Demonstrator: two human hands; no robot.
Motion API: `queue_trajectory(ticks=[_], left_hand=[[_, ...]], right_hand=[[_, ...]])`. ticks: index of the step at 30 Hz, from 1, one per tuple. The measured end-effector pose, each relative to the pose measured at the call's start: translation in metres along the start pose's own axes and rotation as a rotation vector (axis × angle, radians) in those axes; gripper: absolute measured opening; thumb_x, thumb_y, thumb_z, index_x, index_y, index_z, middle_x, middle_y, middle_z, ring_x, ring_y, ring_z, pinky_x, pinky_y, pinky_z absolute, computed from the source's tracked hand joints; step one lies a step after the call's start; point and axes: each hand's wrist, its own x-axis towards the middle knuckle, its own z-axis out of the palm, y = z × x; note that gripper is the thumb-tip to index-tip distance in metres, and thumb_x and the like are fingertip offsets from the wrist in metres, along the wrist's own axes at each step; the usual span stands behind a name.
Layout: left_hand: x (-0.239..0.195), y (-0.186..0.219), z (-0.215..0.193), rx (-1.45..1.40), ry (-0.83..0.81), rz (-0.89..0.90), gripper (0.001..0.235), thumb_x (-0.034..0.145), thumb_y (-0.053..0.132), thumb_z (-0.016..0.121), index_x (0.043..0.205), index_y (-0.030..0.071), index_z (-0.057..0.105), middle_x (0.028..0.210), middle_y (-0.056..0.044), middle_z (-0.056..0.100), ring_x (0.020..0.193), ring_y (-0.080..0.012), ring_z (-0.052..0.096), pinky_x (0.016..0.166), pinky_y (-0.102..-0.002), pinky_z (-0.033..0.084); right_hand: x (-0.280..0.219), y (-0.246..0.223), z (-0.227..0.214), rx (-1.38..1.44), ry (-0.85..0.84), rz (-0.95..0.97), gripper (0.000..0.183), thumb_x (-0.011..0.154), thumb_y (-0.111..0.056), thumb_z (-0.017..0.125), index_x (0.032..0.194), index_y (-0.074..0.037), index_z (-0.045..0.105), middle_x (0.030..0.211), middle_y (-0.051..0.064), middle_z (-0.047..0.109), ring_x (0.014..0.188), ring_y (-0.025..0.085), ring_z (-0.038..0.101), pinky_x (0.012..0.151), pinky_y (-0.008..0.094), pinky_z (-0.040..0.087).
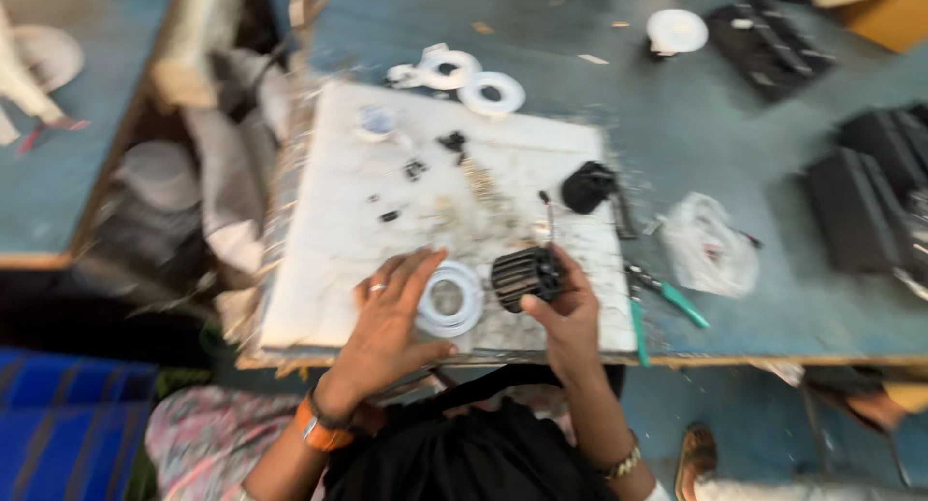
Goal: The person assembles LED light fixtures by hand, attaching black heat sinks to white circular LED modules and securing them with screws using a green cordless drill. The person repeatedly picks up components, aligns them, and fastens them before placing the finished units aside.
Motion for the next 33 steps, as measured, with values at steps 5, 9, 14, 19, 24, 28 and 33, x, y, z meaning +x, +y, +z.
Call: queue_trajectory(ticks=[5,9,14,19,24,28,33], left_hand=[[-0.006,0.0,-0.011,-0.117,0.001,0.032,0.112,0.06,0.02,0.093,0.155,0.019,0.032,0.152,-0.011,0.047,0.15,-0.0393,0.027,0.115,-0.056,0.021],[-0.006,-0.008,-0.005,-0.106,0.023,0.07,0.112,0.06,0.02,0.093,0.154,0.017,0.032,0.153,-0.012,0.048,0.147,-0.0399,0.03,0.113,-0.057,0.022],[-0.007,-0.011,0.003,-0.06,0.063,0.084,0.11,0.062,0.021,0.093,0.155,0.017,0.033,0.145,-0.015,0.054,0.144,-0.0392,0.039,0.113,-0.057,0.024],[-0.006,-0.01,0.007,-0.043,0.088,0.074,0.108,0.065,0.022,0.092,0.155,0.017,0.035,0.141,-0.016,0.058,0.14,-0.0363,0.045,0.113,-0.056,0.026],[-0.004,-0.011,0.007,-0.031,0.115,0.1,0.105,0.066,0.024,0.092,0.154,0.016,0.036,0.141,-0.018,0.058,0.138,-0.036,0.046,0.111,-0.056,0.026],[-0.003,-0.011,0.006,-0.037,0.093,0.086,0.105,0.067,0.025,0.092,0.155,0.015,0.035,0.139,-0.015,0.06,0.138,-0.0345,0.047,0.111,-0.056,0.027],[-0.001,-0.009,0.002,-0.048,0.072,0.079,0.104,0.065,0.024,0.091,0.153,0.015,0.037,0.142,-0.016,0.058,0.137,-0.035,0.047,0.11,-0.055,0.027]], right_hand=[[-0.005,0.0,0.027,-0.176,-0.252,-0.047,0.083,0.077,-0.009,0.088,0.148,0.003,0.046,0.139,0.015,0.063,0.127,0.024,0.064,0.108,0.039,0.055],[0.003,0.008,0.04,-0.384,-0.419,-0.029,0.085,0.076,-0.011,0.09,0.147,0.003,0.047,0.142,0.015,0.061,0.13,0.021,0.06,0.11,0.036,0.051],[0.019,0.008,0.041,-0.449,-0.504,0.079,0.087,0.073,-0.015,0.092,0.148,0.001,0.049,0.137,0.014,0.065,0.128,0.019,0.062,0.109,0.033,0.052],[0.024,0.0,0.039,-0.533,-0.536,0.005,0.087,0.071,-0.019,0.093,0.146,0.0,0.052,0.142,0.014,0.064,0.133,0.023,0.058,0.115,0.037,0.045],[0.027,-0.006,0.037,-0.749,-0.581,-0.163,0.084,0.071,-0.025,0.094,0.143,-0.003,0.058,0.144,0.014,0.066,0.148,0.031,0.048,0.124,0.044,0.036],[0.026,-0.003,0.043,-0.68,-0.575,-0.045,0.083,0.073,-0.031,0.093,0.144,-0.007,0.057,0.147,0.012,0.063,0.143,0.027,0.056,0.121,0.042,0.043],[0.033,-0.013,0.034,-0.634,-0.673,0.03,0.097,0.074,-0.031,0.089,0.154,-0.007,0.039,0.158,0.015,0.046,0.149,0.027,0.042,0.121,0.042,0.036]])
